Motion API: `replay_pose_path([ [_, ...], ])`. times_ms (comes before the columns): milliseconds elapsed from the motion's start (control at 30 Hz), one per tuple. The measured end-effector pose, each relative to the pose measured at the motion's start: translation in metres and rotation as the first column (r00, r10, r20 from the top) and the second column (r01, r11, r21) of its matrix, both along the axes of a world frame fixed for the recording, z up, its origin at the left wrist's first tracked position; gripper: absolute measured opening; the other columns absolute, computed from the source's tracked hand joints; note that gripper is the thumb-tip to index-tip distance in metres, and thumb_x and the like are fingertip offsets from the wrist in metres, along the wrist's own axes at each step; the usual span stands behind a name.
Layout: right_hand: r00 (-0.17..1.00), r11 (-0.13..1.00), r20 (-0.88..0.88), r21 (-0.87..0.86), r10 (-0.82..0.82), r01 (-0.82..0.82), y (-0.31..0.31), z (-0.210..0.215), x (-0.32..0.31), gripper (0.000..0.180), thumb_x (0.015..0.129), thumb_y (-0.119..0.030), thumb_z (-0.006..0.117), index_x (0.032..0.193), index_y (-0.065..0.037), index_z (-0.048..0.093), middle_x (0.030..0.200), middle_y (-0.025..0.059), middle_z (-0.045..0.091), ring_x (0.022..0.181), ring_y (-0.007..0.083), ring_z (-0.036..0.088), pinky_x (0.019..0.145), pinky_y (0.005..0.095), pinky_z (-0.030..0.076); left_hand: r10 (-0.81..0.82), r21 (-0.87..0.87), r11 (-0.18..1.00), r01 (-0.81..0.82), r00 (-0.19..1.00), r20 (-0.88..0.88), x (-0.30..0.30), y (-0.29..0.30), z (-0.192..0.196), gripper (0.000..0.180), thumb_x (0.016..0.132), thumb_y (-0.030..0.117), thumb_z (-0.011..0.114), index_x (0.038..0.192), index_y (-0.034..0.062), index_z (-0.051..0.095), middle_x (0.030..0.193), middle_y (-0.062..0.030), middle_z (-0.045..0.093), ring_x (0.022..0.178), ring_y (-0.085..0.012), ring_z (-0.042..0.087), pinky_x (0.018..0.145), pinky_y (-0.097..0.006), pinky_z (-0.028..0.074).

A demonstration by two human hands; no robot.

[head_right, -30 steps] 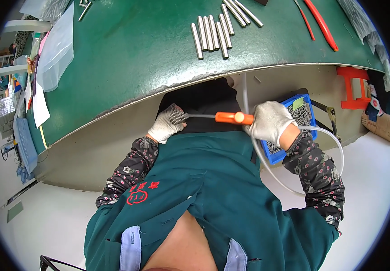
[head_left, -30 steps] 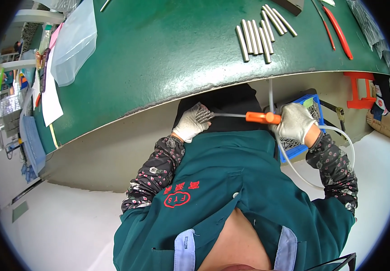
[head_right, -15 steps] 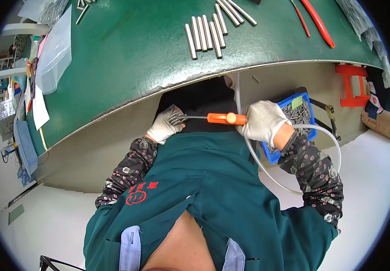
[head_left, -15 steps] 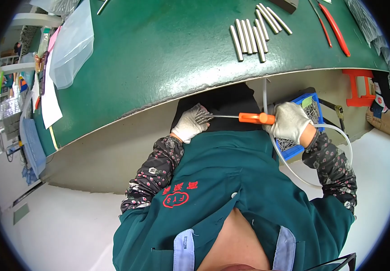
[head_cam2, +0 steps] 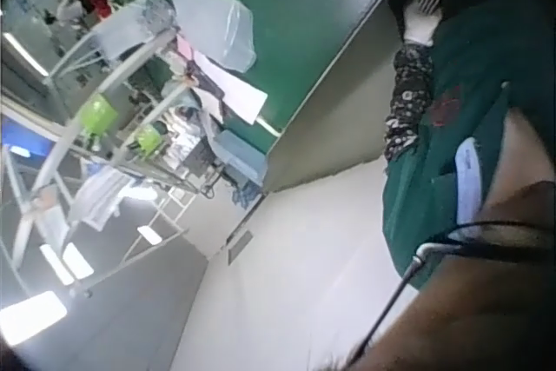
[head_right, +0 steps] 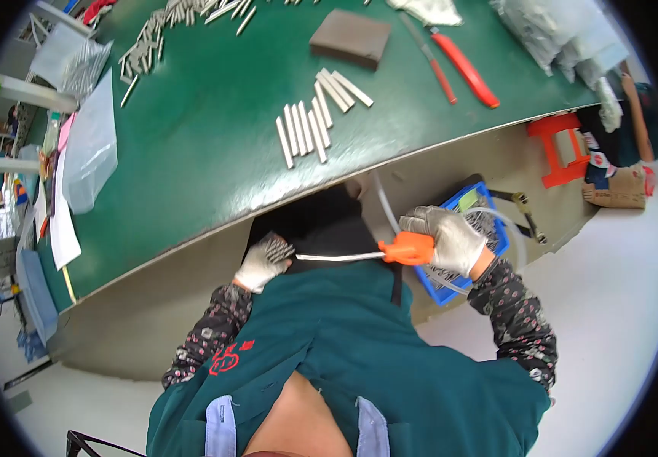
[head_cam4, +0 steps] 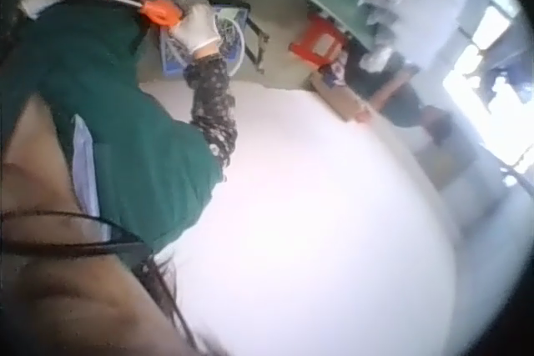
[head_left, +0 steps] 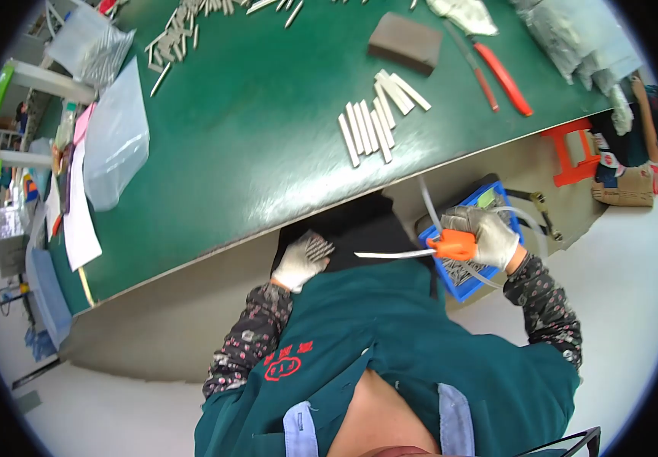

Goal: The worker is grouping, aligning, and inspecting small metal tubes into bundles at a manufacturing workbench.

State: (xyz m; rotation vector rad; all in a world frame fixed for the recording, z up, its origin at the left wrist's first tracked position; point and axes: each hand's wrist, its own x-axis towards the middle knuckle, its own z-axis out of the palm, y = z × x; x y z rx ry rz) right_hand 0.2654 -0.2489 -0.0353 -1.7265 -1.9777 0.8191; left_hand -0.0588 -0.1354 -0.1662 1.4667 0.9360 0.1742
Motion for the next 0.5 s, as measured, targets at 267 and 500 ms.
replay_pose_path([
  [267, 0.709, 0.747, -0.39, 0.075, -0.587, 0.66, -0.042, -0.002, 0.047, 0.034, 0.076, -0.004, 0.059, 0.108, -0.002, 0.048, 0.115, 0.0072, 0.052, 0.103, 0.0154, 0.049, 0.088, 0.0263, 0.038, -0.038, 0.176, 0.984, 0.032, 0.999, 0.033, -0.008, 0.002, -0.025, 0.033, 0.06, 0.007, 0.069, 0.086, 0.0052, 0.049, 0.074, -0.005, 0.054, 0.068, -0.0161, 0.055, 0.065, -0.027, 0.045],
  [500, 0.034, 0.022, -0.45, 0.03, -0.892, 0.999, -0.058, 0.012, 0.104, 0.033, 0.081, -0.035, 0.058, 0.095, -0.005, 0.053, 0.077, 0.0025, 0.057, 0.056, 0.0068, 0.047, 0.05, 0.0212, 0.041, 0.051, -0.005, 0.999, -0.051, 0.998, 0.047, 0.004, -0.001, -0.004, 0.03, 0.063, -0.002, 0.066, 0.085, 0.0042, 0.047, 0.076, -0.0017, 0.054, 0.071, -0.011, 0.053, 0.067, -0.024, 0.045],
])
